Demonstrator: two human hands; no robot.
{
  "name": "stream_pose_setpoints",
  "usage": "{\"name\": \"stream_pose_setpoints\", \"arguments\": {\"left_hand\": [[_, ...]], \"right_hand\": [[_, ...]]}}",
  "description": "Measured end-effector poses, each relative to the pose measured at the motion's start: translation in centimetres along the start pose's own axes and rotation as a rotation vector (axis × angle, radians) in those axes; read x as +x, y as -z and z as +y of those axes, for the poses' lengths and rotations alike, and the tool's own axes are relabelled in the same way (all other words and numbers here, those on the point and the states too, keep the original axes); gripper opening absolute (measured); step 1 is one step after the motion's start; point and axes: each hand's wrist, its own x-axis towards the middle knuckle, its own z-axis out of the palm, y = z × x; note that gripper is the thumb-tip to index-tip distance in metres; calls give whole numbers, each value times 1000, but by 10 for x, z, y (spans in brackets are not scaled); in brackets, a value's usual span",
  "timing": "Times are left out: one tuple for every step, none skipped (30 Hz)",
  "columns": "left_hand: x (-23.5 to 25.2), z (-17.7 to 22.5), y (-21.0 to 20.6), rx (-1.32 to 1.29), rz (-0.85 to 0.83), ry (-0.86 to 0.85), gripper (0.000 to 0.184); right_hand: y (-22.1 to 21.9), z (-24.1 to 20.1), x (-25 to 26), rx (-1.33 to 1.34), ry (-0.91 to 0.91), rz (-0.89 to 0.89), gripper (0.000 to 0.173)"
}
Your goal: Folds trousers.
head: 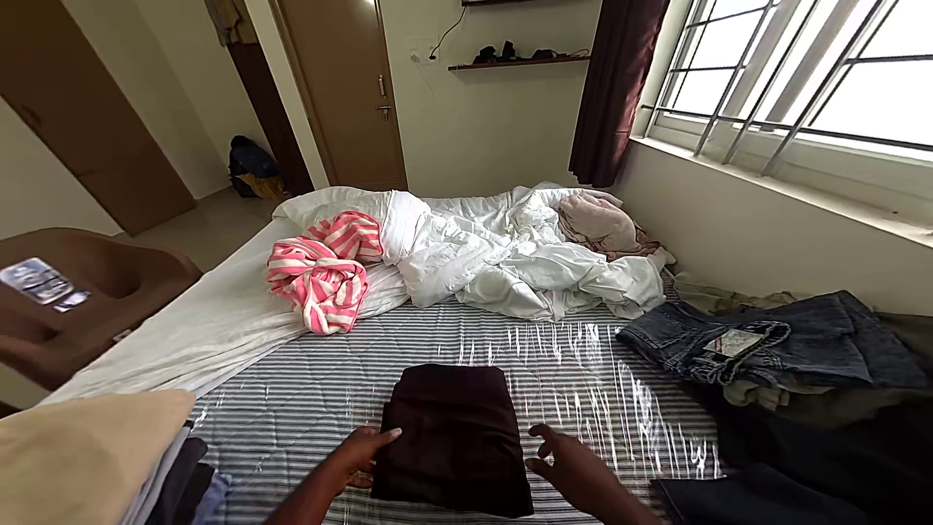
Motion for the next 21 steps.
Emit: {"name": "stream_pose_setpoints", "arguments": {"left_hand": [[4,0,-5,67,38,-2,71],[8,0,-9,123,75,-9,77],[11,-1,-13,150,107,-14,83],[15,-1,-17,161,129,-19,86],[19,-1,-18,158,140,-24,86],[22,-2,-19,158,139,-32,86],[25,-2,-19,170,128,-40,85],[28,-3,-18,185,113,-52,84],[30,-3,-18,201,100,-64,81],[30,-3,-17,210,87,-69,79],[28,-2,-18,210,69,-66,77],[23,0,-18,208,32,-55,74],[16,1,-19,214,-41,-38,68],[7,3,-20,246,-160,-22,59],[-2,4,-21,309,-321,-9,47],[-8,3,-21,390,-482,5,36],[-11,4,-21,490,-583,25,35],[-13,7,-20,597,-577,47,40],[-16,14,-17,675,-481,53,48],[-16,21,-12,703,-341,31,55],[-12,28,-6,672,-178,-31,60]], "right_hand": [[-11,1,3,23,-27,-36,73],[-21,0,7,46,-64,-64,83],[-29,0,11,79,-103,-81,91],[-36,-2,15,120,-140,-89,98],[-43,-3,21,163,-174,-92,103],[-48,-5,26,208,-202,-92,106],[-52,-7,30,253,-213,-86,106],[-55,-10,32,295,-212,-91,105],[-58,-11,34,325,-193,-99,104],[-61,-10,38,337,-157,-104,102],[-62,-9,42,339,-122,-95,98],[-59,-8,46,339,-93,-57,91],[-53,-6,50,322,-72,6,81],[-43,-5,52,276,-63,92,71],[-29,-4,52,221,-70,183,64],[-18,1,53,179,-91,266,62],[-10,10,55,162,-118,322,62],[-5,23,58,174,-150,342,65],[0,38,61,214,-185,350,71],[4,51,63,261,-233,356,75],[8,62,62,301,-293,355,75]]}}
